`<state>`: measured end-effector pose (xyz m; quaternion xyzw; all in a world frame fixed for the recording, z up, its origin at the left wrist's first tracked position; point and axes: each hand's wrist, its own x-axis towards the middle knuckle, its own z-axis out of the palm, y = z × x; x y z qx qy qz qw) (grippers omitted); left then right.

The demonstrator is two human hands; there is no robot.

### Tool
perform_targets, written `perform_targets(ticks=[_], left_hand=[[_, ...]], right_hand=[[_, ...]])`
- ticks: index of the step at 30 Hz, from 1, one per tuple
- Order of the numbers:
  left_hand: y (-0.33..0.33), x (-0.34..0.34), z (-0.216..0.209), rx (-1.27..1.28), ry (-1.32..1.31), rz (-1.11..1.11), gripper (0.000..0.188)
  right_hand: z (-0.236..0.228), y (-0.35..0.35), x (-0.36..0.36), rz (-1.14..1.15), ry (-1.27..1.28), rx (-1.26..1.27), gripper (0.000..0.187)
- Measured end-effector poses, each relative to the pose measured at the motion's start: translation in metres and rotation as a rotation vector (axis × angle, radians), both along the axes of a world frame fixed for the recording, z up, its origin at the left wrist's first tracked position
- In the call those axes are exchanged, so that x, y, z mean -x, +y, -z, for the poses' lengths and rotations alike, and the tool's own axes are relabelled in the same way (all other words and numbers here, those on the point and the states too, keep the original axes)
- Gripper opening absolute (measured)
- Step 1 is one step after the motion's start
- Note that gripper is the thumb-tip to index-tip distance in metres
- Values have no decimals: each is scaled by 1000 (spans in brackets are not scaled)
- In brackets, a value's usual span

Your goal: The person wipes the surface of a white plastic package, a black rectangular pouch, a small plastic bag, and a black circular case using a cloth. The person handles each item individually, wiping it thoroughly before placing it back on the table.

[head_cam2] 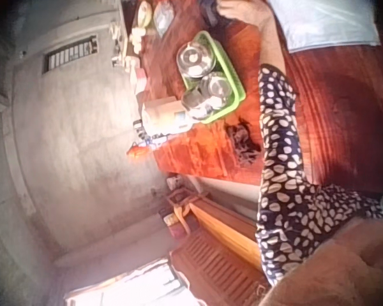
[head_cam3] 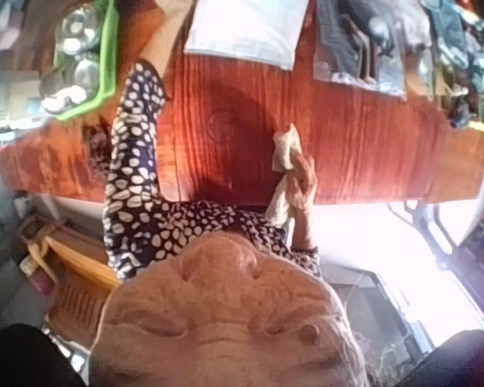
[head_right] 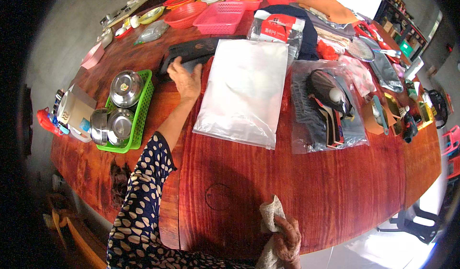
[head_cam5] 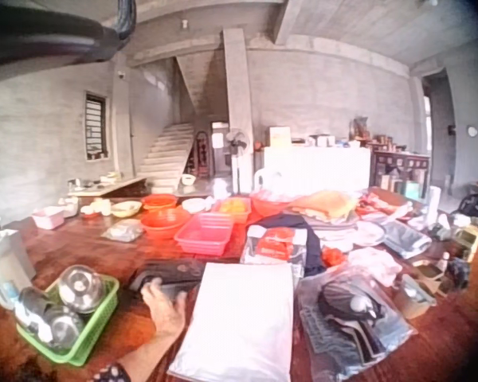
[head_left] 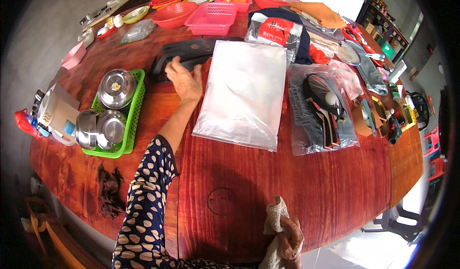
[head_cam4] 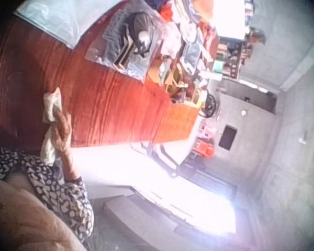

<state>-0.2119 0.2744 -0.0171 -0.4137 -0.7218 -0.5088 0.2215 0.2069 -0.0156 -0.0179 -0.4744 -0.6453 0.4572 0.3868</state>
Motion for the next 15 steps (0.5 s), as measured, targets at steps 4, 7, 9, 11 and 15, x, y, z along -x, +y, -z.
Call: perform_targets(ticks=[4,7,9,11,15], left_hand=[[-2,48,-8,169,24,-251,67],[-6,57,-16,424,101,-276,70],[-9,67,-8,643,266,-205,75],[-10,79,-1,829,306,-150,80],[-8,92,20,852,206,-61,77]], right_hand=[[0,0,2,5,27,-4,48],[13,-5,-11,-113,8,-44,51],[14,-8,-11,-85,29,-50,48],[11,-8,-6,-75,62,-130,47],[15,-11,-7,-35,24,-161,46]])
